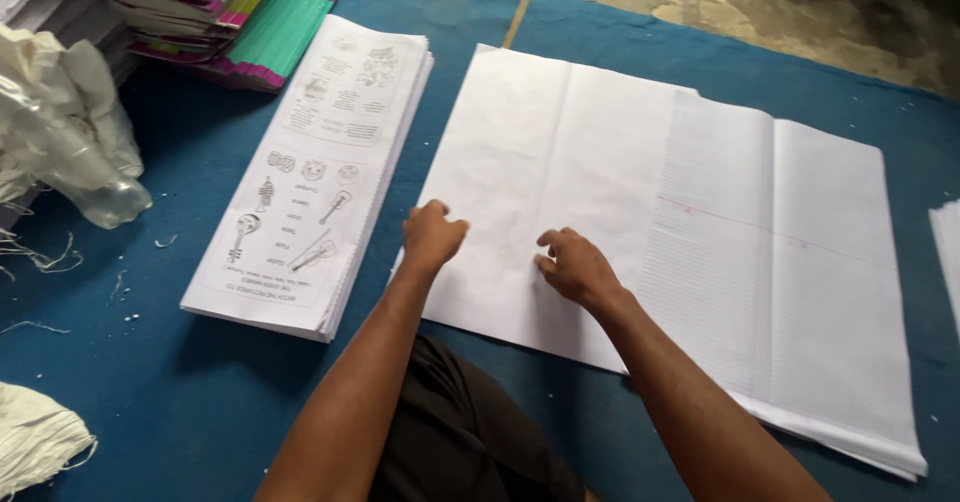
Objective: The person sits on a blue mat and assembles notebooks by inserting printed sheets into lined paper covers. They repeatedly fold the covers, insert the printed pages, and place the assembled units into a growing stack.
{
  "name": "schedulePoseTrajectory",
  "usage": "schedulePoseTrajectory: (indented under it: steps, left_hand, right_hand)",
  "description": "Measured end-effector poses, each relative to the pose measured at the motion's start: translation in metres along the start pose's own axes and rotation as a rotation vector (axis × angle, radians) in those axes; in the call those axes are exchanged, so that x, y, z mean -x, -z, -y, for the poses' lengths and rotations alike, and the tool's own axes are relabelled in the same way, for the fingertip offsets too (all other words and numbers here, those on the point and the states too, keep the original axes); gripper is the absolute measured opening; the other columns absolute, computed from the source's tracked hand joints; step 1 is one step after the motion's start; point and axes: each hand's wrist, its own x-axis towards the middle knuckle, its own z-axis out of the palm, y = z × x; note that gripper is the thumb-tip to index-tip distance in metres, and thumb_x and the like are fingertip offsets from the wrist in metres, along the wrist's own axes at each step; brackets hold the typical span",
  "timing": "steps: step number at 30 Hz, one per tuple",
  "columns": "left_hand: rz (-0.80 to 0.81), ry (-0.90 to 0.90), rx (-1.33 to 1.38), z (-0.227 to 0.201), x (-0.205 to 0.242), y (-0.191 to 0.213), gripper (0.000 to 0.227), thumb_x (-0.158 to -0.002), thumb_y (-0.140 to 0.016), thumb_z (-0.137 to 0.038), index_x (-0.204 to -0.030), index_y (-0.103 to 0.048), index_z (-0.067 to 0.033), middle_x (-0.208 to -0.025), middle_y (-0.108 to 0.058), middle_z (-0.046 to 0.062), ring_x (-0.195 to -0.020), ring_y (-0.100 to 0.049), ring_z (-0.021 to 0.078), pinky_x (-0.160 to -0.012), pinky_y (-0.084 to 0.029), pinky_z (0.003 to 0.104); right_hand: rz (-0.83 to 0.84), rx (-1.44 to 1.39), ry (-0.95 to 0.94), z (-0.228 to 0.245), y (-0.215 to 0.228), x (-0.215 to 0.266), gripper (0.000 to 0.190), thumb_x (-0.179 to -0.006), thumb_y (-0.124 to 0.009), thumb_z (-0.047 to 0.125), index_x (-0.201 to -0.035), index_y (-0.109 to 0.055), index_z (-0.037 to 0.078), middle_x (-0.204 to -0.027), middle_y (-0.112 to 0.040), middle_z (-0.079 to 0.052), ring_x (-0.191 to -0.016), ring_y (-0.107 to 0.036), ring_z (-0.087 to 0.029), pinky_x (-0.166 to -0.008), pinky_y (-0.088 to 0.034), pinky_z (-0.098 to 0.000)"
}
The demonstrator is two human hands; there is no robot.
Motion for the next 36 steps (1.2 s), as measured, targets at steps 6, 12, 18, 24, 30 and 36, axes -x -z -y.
schedulePoseTrajectory:
  steps: [6,12,18,24,30,36]
  left_hand:
    - [-0.039,0.229,-0.099,0.009,0.018,0.011,0.055,-0.083,-0.071,-0.028,-0.131,-0.057,-0.0059,-0.140,-0.046,0.020,-0.132,-0.044,0.0378,-0.103,-0.045,0.054]
    - [-0.056,0.291,-0.100,0.013,0.030,0.022,0.049,-0.084,-0.071,-0.026,-0.125,-0.060,-0.0012,-0.133,-0.055,0.020,-0.125,-0.054,0.0362,-0.096,-0.053,0.050]
    - [-0.027,0.268,0.023,0.028,0.021,0.018,0.037,-0.084,-0.070,-0.025,-0.111,-0.071,0.0007,-0.117,-0.073,0.022,-0.109,-0.071,0.0354,-0.093,-0.057,0.044]
    - [0.014,0.238,0.015,0.033,0.017,0.012,0.033,-0.085,-0.071,-0.029,-0.113,-0.076,-0.0112,-0.123,-0.071,0.016,-0.120,-0.064,0.0321,-0.101,-0.051,0.042]
    - [-0.020,0.326,-0.069,0.021,0.025,0.017,0.051,-0.084,-0.071,-0.019,-0.133,-0.058,-0.0103,-0.146,-0.041,0.020,-0.138,-0.039,0.0387,-0.100,-0.052,0.045]
    - [-0.041,0.276,-0.011,0.025,0.027,0.018,0.062,-0.080,-0.076,-0.015,-0.135,-0.052,0.0020,-0.141,-0.047,0.025,-0.117,-0.063,0.0401,-0.098,-0.057,0.042]
  right_hand:
    - [0.058,0.033,-0.021,-0.024,0.001,0.040,0.026,-0.092,-0.069,0.021,-0.116,-0.072,0.013,-0.137,-0.057,-0.008,-0.127,-0.053,-0.025,-0.109,-0.047,-0.0400]
    - [-0.009,0.025,0.001,-0.024,-0.009,0.053,0.039,-0.084,-0.077,0.020,-0.122,-0.068,0.012,-0.142,-0.052,-0.005,-0.132,-0.047,-0.025,-0.112,-0.044,-0.0385]
    - [-0.011,0.073,-0.018,-0.023,-0.013,0.049,0.039,-0.084,-0.079,0.019,-0.121,-0.068,0.011,-0.141,-0.052,-0.006,-0.132,-0.047,-0.024,-0.112,-0.045,-0.0377]
    - [-0.025,0.101,-0.004,-0.021,-0.018,0.045,0.038,-0.083,-0.077,0.016,-0.120,-0.069,0.009,-0.137,-0.055,-0.008,-0.129,-0.048,-0.025,-0.110,-0.046,-0.0380]
    - [-0.029,0.168,0.020,-0.019,-0.022,0.044,0.037,-0.085,-0.073,0.013,-0.121,-0.069,0.007,-0.135,-0.056,-0.011,-0.127,-0.050,-0.027,-0.108,-0.047,-0.0386]
    - [-0.021,0.198,0.017,-0.020,-0.022,0.044,0.039,-0.086,-0.071,0.012,-0.124,-0.067,0.007,-0.135,-0.056,-0.011,-0.126,-0.050,-0.027,-0.108,-0.048,-0.0387]
